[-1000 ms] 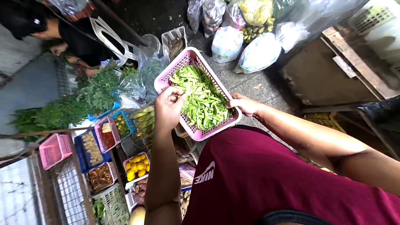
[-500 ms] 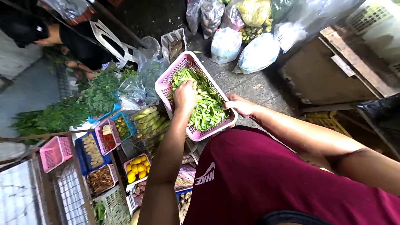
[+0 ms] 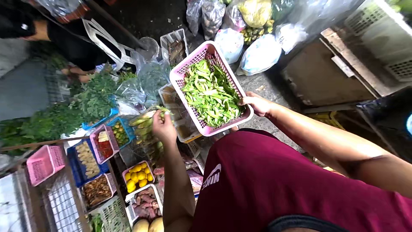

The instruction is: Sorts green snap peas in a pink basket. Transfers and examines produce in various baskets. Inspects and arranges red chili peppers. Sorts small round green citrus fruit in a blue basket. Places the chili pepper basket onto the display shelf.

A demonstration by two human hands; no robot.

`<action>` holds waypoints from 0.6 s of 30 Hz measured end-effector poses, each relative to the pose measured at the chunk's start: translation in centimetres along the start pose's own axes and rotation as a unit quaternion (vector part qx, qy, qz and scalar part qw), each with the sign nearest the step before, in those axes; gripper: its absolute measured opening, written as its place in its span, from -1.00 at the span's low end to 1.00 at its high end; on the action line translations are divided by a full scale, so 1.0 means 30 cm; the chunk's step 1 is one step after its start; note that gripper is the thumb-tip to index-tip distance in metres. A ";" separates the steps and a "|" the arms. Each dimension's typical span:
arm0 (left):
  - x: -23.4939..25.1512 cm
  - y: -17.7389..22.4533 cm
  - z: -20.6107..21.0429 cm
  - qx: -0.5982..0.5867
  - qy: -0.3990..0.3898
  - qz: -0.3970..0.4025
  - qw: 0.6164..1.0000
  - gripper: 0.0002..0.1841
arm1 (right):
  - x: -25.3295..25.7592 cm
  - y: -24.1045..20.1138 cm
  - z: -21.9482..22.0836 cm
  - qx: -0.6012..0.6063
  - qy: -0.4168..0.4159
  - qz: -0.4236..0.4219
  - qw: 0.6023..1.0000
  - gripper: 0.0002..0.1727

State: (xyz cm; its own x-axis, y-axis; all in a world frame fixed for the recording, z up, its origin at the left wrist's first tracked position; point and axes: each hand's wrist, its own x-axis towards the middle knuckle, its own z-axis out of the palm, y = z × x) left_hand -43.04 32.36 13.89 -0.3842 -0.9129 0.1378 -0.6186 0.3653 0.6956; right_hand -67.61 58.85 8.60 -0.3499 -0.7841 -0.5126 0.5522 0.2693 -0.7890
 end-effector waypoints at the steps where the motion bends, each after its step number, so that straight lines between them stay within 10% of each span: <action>1: 0.002 -0.031 0.008 0.086 -0.067 -0.025 0.994 -0.47 | -0.003 -0.006 0.001 -0.012 0.003 0.001 1.000 -0.50; 9: -0.008 0.343 0.184 0.099 -0.238 0.291 0.921 -0.80 | 0.001 0.008 0.018 -0.022 -0.004 -0.018 1.000 -0.51; 12: 0.035 0.379 0.272 0.236 -0.349 0.306 0.854 -0.79 | -0.019 -0.007 0.041 -0.018 -0.009 -0.010 1.000 -0.49; 18: 0.073 0.419 0.221 0.170 -0.328 0.234 0.899 -0.81 | -0.023 0.006 0.059 -0.001 -0.036 -0.014 0.999 -0.50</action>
State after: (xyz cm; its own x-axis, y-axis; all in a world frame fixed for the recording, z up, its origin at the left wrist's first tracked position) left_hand -56.20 36.16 18.26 -0.9102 -0.3806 -0.1633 -0.4137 0.8182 0.3993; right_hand -65.93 58.47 9.42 -0.3104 -0.8296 -0.4641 0.5418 0.2468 -0.8035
